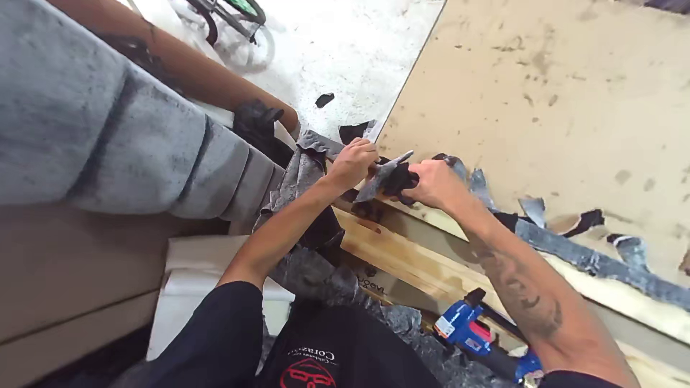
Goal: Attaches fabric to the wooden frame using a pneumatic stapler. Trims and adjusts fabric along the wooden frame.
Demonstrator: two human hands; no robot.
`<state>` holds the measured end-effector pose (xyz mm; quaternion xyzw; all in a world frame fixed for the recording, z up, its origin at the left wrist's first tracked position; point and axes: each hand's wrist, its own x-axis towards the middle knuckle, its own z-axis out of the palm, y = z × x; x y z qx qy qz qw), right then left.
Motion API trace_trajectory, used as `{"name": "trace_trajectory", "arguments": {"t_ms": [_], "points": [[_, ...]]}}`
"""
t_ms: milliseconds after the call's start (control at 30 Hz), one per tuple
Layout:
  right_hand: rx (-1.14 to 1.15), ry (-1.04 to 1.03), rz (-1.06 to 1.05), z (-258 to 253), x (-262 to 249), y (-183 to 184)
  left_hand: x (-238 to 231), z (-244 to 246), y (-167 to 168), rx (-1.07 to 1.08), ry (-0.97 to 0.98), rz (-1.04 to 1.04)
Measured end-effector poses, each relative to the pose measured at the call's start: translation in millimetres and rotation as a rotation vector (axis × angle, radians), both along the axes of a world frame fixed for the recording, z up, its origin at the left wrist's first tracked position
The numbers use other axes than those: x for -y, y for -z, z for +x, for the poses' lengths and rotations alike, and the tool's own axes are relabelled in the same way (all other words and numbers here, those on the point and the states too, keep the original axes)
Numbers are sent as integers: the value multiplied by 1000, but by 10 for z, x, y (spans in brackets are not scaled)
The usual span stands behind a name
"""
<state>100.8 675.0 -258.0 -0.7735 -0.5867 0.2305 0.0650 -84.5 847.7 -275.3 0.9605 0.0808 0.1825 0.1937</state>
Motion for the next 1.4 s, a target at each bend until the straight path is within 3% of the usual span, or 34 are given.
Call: {"name": "trace_trajectory", "arguments": {"t_ms": [433, 600, 767, 900, 1067, 1200, 1267, 1300, 1333, 1400], "points": [[11, -195, 99, -79, -519, 46, 17, 24, -13, 123, -226, -289], [-53, -167, 87, -151, -630, -67, -1, 198, -189, 257, -327, -348], [-40, -170, 58, -300, -840, -105, 32, 141, -229, 208, -280, -336], [-11, -303, 120, -254, -905, -79, -18, 11, -373, 230, -287, -386], [76, -306, -71, -337, -990, -285, -25, -82, -534, 303, -231, -500], [125, -186, -171, -452, -924, -319, 89, -67, -873, 504, -169, -647], [45, -61, -195, -556, -785, -446, 130, -98, -1051, 571, -42, -746], [7, 45, -229, -584, -752, -505, 105, -230, -1152, 518, 29, -764], [1, 160, -414, -668, -819, -693, 64, -447, -1253, 443, 52, -736], [103, 134, -443, -554, -550, -764, 3, -1076, -1348, 204, -36, -621]]}}
